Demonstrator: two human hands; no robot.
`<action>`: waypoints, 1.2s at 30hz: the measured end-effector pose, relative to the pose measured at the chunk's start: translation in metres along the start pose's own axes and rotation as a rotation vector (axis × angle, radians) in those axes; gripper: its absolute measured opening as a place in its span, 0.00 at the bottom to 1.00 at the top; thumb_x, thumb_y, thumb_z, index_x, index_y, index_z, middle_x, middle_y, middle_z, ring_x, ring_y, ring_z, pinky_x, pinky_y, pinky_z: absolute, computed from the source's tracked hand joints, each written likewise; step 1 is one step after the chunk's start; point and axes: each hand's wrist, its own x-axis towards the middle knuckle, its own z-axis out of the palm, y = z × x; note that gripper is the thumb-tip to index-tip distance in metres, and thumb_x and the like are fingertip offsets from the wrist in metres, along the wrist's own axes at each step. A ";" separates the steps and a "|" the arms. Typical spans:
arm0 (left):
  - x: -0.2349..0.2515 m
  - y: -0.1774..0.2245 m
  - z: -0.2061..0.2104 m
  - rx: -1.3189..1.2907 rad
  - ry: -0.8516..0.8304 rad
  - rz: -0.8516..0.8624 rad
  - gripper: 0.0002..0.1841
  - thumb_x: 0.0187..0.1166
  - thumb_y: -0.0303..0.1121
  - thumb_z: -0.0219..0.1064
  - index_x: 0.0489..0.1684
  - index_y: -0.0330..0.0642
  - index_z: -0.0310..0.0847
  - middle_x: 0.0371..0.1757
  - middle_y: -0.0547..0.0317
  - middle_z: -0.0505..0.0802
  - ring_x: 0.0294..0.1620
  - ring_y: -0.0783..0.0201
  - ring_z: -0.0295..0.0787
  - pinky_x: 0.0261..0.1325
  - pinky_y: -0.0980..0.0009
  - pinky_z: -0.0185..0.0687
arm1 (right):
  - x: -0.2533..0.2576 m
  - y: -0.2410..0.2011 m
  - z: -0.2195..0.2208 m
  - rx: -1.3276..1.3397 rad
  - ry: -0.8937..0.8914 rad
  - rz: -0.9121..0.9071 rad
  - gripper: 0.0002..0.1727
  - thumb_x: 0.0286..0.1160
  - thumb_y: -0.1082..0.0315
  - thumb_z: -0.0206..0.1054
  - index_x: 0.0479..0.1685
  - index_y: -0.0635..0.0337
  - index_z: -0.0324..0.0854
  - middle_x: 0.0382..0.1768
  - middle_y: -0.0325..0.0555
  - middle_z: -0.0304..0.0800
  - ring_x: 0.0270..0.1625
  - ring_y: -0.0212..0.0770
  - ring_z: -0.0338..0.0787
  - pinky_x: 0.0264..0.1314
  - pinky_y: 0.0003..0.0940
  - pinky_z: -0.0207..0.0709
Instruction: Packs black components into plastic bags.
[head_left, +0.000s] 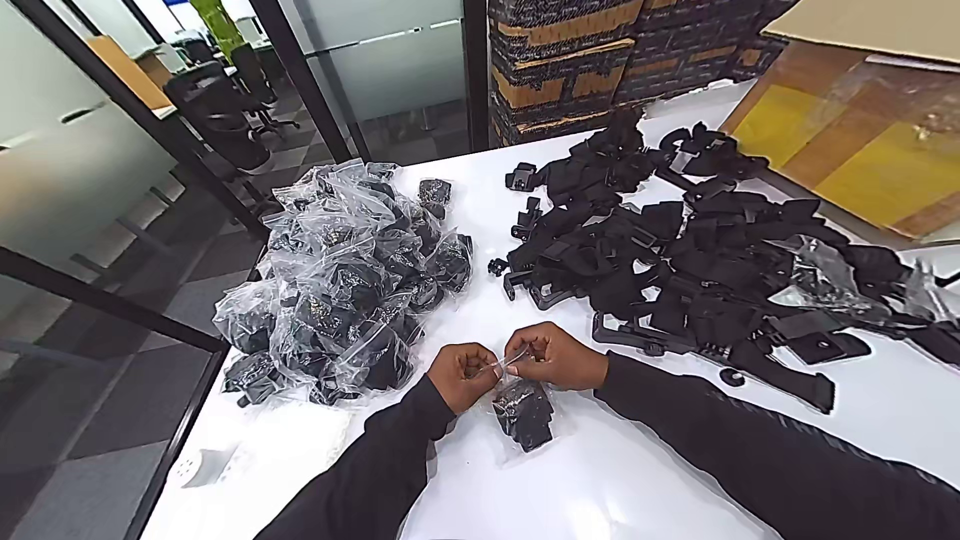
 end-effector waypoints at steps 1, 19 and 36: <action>-0.001 0.001 -0.001 0.022 -0.038 -0.008 0.06 0.76 0.29 0.70 0.38 0.33 0.87 0.25 0.65 0.91 0.23 0.78 0.85 0.31 0.79 0.83 | -0.001 -0.001 0.000 -0.019 -0.025 -0.002 0.06 0.70 0.74 0.75 0.43 0.61 0.88 0.34 0.31 0.91 0.32 0.20 0.85 0.35 0.18 0.80; 0.000 -0.005 -0.002 0.067 -0.045 0.062 0.07 0.77 0.29 0.69 0.41 0.32 0.87 0.28 0.63 0.92 0.26 0.78 0.86 0.34 0.78 0.86 | -0.002 -0.001 0.003 0.111 0.045 0.081 0.23 0.64 0.78 0.78 0.56 0.56 0.73 0.36 0.35 0.94 0.33 0.29 0.92 0.38 0.25 0.87; -0.001 -0.006 0.002 0.115 0.007 0.070 0.07 0.77 0.30 0.69 0.39 0.32 0.88 0.27 0.62 0.92 0.24 0.78 0.86 0.32 0.78 0.85 | -0.001 0.003 0.003 0.162 0.109 0.006 0.15 0.65 0.80 0.75 0.44 0.56 0.77 0.36 0.34 0.91 0.34 0.29 0.91 0.38 0.25 0.87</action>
